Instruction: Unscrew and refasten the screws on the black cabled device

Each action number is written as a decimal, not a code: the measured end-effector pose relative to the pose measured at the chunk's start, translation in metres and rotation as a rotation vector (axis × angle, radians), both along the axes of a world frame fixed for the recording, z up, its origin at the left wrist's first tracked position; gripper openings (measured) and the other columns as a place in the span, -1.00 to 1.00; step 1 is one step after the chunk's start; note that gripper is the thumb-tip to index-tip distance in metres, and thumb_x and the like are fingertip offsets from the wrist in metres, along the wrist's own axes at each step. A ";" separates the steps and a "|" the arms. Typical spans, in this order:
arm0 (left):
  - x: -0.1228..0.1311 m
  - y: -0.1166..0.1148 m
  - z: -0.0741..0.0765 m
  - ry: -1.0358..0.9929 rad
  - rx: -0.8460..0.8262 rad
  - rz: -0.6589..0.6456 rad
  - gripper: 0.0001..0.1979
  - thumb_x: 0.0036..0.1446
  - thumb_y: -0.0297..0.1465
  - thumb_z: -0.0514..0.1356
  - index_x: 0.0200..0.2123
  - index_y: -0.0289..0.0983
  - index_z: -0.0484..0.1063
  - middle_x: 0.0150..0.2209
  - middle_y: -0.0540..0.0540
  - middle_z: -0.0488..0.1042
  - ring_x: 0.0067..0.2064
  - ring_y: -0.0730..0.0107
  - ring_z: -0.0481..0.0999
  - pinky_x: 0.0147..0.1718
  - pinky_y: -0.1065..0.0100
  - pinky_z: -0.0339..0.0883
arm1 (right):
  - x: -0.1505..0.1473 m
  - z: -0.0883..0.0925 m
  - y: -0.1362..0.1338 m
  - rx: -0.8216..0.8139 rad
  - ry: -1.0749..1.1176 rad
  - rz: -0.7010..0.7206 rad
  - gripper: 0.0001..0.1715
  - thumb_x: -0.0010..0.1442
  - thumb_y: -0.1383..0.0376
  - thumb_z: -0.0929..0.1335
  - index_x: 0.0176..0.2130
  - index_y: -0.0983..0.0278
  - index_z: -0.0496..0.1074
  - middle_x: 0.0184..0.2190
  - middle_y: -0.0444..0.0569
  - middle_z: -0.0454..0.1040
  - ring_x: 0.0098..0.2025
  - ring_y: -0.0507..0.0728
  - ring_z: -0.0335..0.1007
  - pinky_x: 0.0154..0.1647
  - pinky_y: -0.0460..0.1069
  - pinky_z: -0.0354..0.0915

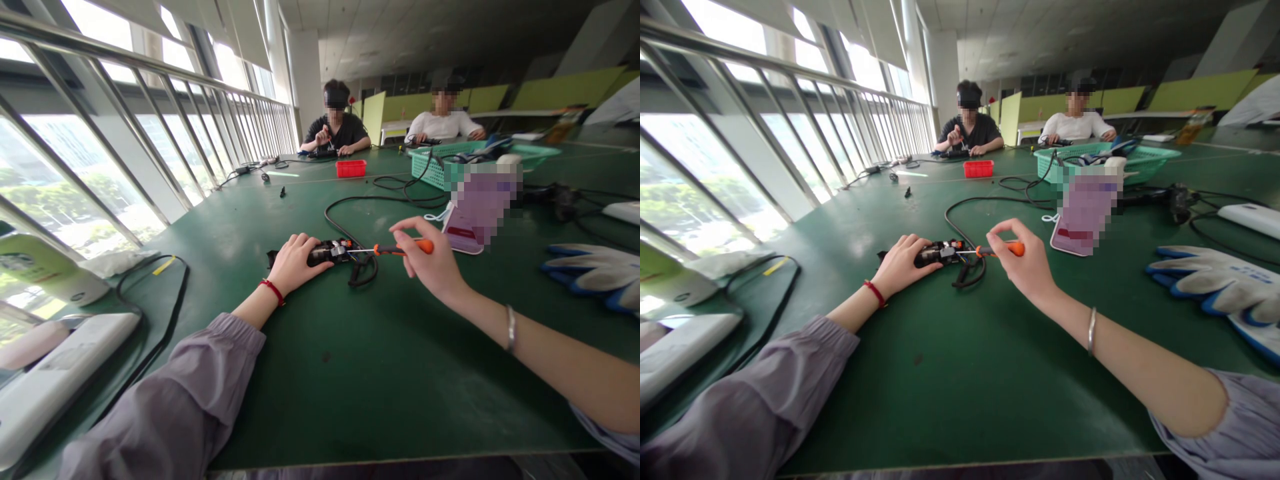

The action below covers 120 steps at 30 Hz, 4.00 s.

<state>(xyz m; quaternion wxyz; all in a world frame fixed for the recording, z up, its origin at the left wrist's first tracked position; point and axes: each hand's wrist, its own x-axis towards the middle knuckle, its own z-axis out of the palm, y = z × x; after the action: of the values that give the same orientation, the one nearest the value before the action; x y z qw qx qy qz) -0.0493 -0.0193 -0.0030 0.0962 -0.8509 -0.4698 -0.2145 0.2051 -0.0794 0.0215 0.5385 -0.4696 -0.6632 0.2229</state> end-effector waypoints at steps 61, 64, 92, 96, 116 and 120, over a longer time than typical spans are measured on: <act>0.002 -0.001 0.001 0.035 0.031 -0.013 -0.50 0.06 -0.01 0.16 -0.11 -0.28 0.33 -0.20 -0.13 0.44 -0.15 0.17 0.40 -0.17 0.24 0.22 | -0.007 -0.007 -0.003 0.267 0.059 0.021 -0.52 -0.04 0.35 0.39 -0.09 0.20 0.23 -0.39 -0.15 0.35 -0.44 0.03 0.31 -0.47 -0.06 0.26; 0.002 -0.002 0.001 0.034 0.028 -0.010 -0.51 0.06 -0.01 0.17 -0.12 -0.28 0.33 -0.20 -0.12 0.44 -0.15 0.17 0.40 -0.17 0.24 0.23 | -0.007 -0.008 -0.002 0.229 0.046 0.014 -0.59 -0.01 0.30 0.40 -0.14 0.21 0.27 -0.40 -0.15 0.36 -0.46 0.02 0.30 -0.42 -0.05 0.27; 0.001 -0.002 0.001 0.041 0.025 -0.015 -0.50 0.06 0.00 0.16 -0.11 -0.28 0.32 -0.20 -0.13 0.43 -0.15 0.17 0.40 -0.18 0.24 0.23 | -0.010 -0.007 -0.007 0.255 0.047 0.026 -0.65 0.02 0.31 0.37 -0.17 0.18 0.24 -0.42 -0.17 0.33 -0.44 0.03 0.33 -0.43 -0.04 0.29; 0.001 -0.002 0.001 0.042 0.029 -0.017 -0.50 0.06 0.00 0.16 -0.11 -0.28 0.32 -0.19 -0.13 0.43 -0.15 0.17 0.40 -0.18 0.24 0.23 | -0.011 -0.006 -0.007 0.244 0.071 0.016 -0.56 -0.02 0.32 0.39 -0.14 0.17 0.19 -0.42 -0.18 0.32 -0.42 0.04 0.34 -0.42 -0.04 0.30; 0.002 -0.002 0.001 0.032 0.004 -0.010 -0.50 0.05 0.00 0.16 -0.12 -0.27 0.31 -0.18 -0.14 0.45 -0.14 0.15 0.44 -0.15 0.22 0.25 | -0.009 -0.009 -0.005 0.358 0.032 0.004 -0.54 -0.04 0.35 0.39 -0.10 0.19 0.25 -0.29 -0.10 0.34 -0.26 0.09 0.36 -0.17 0.03 0.30; 0.002 -0.003 0.002 0.045 -0.043 0.021 -0.49 0.04 -0.01 0.18 -0.10 -0.27 0.27 -0.22 -0.14 0.48 -0.18 0.13 0.48 -0.22 0.25 0.29 | -0.008 -0.007 -0.008 0.204 -0.037 0.069 -0.82 0.07 0.30 0.33 -0.24 0.23 0.33 -0.58 -0.23 0.29 -0.59 -0.01 0.23 -0.50 -0.07 0.21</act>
<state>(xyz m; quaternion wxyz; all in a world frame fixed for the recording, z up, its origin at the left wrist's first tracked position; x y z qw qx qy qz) -0.0473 -0.0223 -0.0008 0.0907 -0.8524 -0.4809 -0.1841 0.1971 -0.0875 0.0141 0.5632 -0.3931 -0.7080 0.1640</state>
